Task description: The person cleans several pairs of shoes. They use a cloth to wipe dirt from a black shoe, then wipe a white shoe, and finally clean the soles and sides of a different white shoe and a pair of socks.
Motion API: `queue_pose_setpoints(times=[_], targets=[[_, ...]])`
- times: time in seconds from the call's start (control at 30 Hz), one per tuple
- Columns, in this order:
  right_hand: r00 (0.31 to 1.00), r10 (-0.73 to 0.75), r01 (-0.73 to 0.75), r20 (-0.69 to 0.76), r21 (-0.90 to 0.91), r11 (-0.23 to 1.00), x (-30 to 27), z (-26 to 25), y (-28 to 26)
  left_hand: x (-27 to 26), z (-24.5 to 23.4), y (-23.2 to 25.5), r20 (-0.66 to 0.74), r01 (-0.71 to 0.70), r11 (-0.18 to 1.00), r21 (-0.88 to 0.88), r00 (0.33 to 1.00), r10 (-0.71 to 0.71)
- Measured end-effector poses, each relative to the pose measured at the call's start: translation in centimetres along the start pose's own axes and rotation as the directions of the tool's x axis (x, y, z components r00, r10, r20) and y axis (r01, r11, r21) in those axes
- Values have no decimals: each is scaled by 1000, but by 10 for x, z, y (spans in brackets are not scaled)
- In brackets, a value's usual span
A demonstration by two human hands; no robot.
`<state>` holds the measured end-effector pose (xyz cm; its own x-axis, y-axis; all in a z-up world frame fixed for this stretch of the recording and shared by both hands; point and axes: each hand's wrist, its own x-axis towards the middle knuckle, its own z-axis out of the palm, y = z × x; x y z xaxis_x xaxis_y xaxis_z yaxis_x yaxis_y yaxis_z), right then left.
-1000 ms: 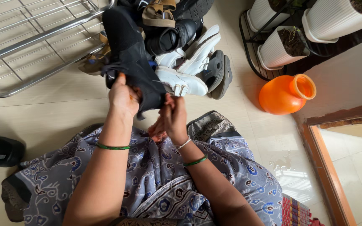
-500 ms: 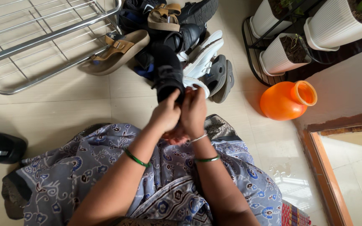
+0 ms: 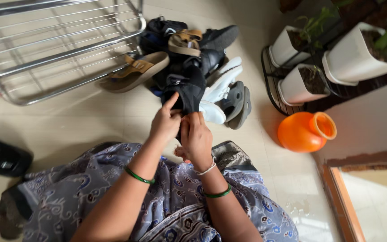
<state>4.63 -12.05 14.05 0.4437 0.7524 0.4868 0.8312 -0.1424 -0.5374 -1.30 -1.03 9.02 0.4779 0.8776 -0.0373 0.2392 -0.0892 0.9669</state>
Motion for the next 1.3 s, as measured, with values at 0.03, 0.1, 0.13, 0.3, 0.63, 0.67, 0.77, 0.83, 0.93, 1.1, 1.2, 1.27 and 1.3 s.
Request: queue_pose_setpoints(times=[0.03, 0.1, 0.13, 0.3, 0.63, 0.67, 0.77, 0.83, 0.93, 1.1, 1.2, 1.27, 1.3], targets=[[995, -97, 97, 5, 17, 995, -3, 3, -8, 3, -7, 1, -4, -90, 992, -85, 996, 90], [941, 241, -298, 239, 244, 923, -6, -2, -10, -1, -32, 5, -5, -101, 993, -68, 995, 101], [843, 367, -496, 394, 302, 814, -7, -6, -7, -5, -37, 12, 1, -17, 999, 28, 1000, 17], [984, 50, -118, 173, 404, 907, -5, -11, 3, -26, -123, 28, -323, -213, 977, 12, 924, 206], [946, -27, -166, 322, 556, 814, -16, 17, -21, -182, -322, 17, -696, -368, 891, 267, 566, 442], [942, -20, -176, 336, 543, 821, -16, 20, -22, -191, -332, 11, -729, -109, 947, 303, 614, 304], [943, -72, -103, 325, 492, 864, -19, 30, -30, -212, -359, -28, -825, 410, 822, 395, 552, 121], [935, -58, -140, 349, 516, 845, -19, 39, -38, -208, -368, -70, -817, 420, 728, 541, 467, 338], [931, -64, -145, 361, 524, 839, -15, 59, -59, -199, -377, -146, -832, 587, 606, 537, 489, 263], [874, -182, -143, 450, 597, 790, -15, 92, -127, -168, -360, -237, -778, 707, 457, 541, 627, -49], [808, -322, -95, 493, 649, 755, -22, 113, -173, -150, -354, -244, -769, 687, 538, 489, 630, -104], [762, -427, -8, 486, 667, 745, -29, 126, -200, -141, -357, -233, -755, 685, 570, 453, 635, -164], [736, -475, 9, 482, 696, 718, -32, 133, -211, -138, -359, -224, -742, 684, 579, 443, 642, -191]])
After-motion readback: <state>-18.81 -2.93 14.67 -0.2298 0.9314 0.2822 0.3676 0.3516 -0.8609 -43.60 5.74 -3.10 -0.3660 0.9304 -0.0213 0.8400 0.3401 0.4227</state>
